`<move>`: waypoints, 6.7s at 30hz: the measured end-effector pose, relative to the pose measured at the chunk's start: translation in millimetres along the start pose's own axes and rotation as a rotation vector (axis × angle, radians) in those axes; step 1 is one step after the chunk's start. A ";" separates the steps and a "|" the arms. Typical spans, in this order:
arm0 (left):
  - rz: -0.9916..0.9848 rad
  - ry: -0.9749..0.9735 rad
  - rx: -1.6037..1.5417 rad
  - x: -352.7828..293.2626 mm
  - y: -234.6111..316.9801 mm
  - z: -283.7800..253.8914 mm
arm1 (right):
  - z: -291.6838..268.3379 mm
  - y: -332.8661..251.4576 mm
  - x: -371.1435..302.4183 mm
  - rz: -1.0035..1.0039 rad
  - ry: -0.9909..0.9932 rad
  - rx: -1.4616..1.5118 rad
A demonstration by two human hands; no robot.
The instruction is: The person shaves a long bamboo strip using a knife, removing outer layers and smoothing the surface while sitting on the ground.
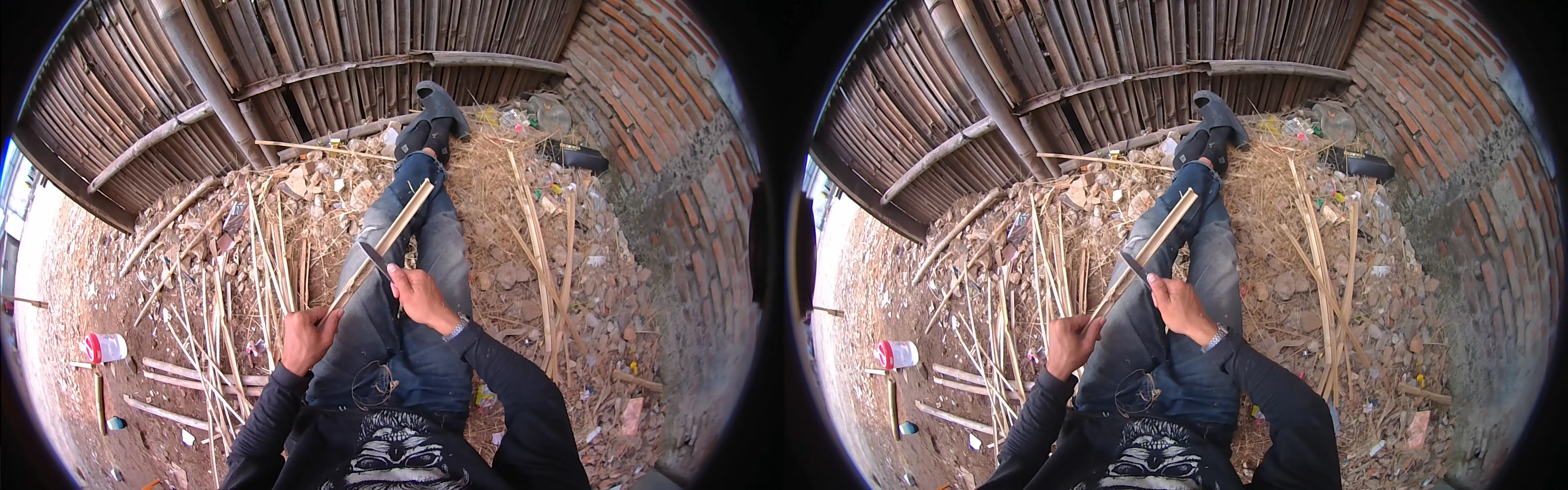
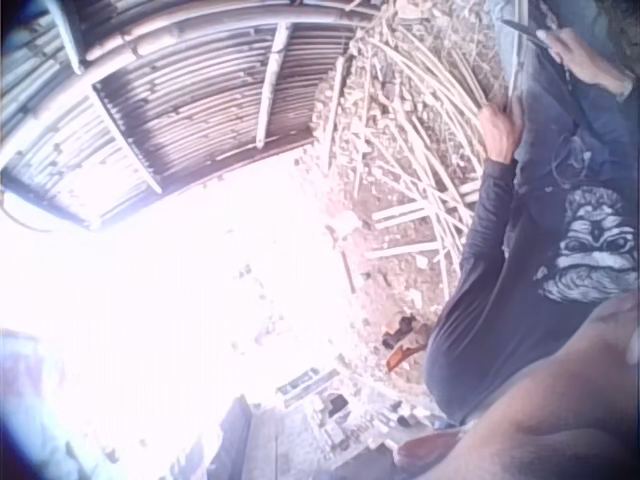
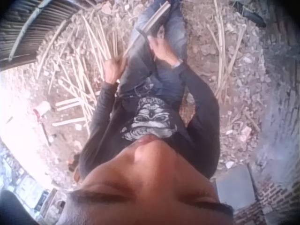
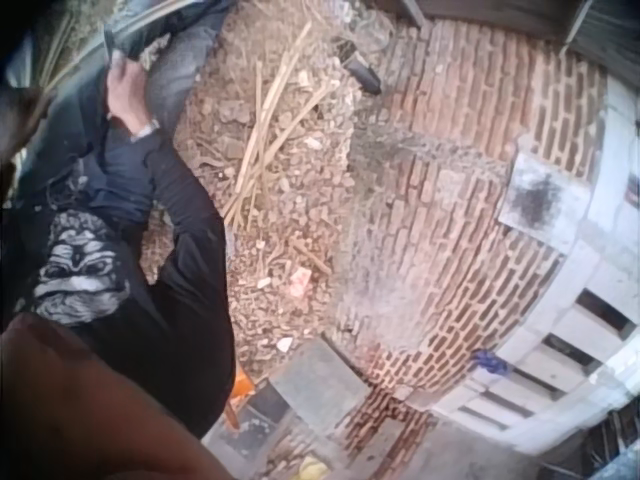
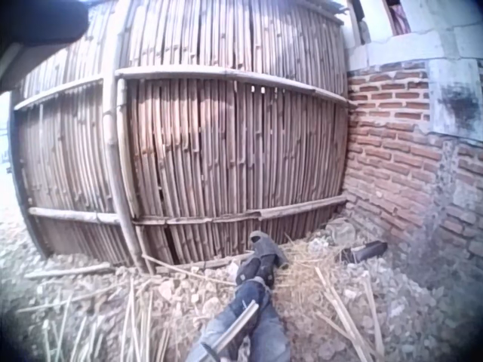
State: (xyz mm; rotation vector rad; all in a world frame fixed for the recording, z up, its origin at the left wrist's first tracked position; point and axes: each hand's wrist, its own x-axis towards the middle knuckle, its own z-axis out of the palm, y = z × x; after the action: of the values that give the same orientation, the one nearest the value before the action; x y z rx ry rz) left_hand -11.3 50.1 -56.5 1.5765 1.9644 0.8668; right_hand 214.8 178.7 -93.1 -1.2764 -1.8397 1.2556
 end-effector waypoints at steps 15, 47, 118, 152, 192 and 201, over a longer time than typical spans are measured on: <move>-0.113 -0.145 -0.083 10.9 -2.2 -4.9 | 2.5 13.8 -3.7 0.278 0.138 0.498; -0.073 -0.078 -0.045 10.6 -12.3 -9.6 | -53.8 33.9 35.7 0.052 0.270 0.008; -0.312 -0.176 -1.205 3.1 63.2 10.0 | -43.5 -27.0 62.0 -0.047 0.647 0.758; -0.093 -0.093 0.066 35.8 -16.8 40.7 | 8.4 5.0 -35.5 0.026 -0.056 -0.507; -0.211 -0.203 -0.231 3.9 -30.8 38.2 | -17.7 -4.5 -60.1 -0.156 -0.131 -0.648; -0.260 -0.259 -0.228 -20.2 -27.1 14.9 | -34.6 43.1 -15.5 -0.329 0.101 -0.870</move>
State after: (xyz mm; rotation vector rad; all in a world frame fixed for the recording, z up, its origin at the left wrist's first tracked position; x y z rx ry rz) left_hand -14.5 29.3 -86.9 1.2056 1.7675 0.7123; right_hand 266.6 181.9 -117.9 -1.3095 -2.4897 0.1780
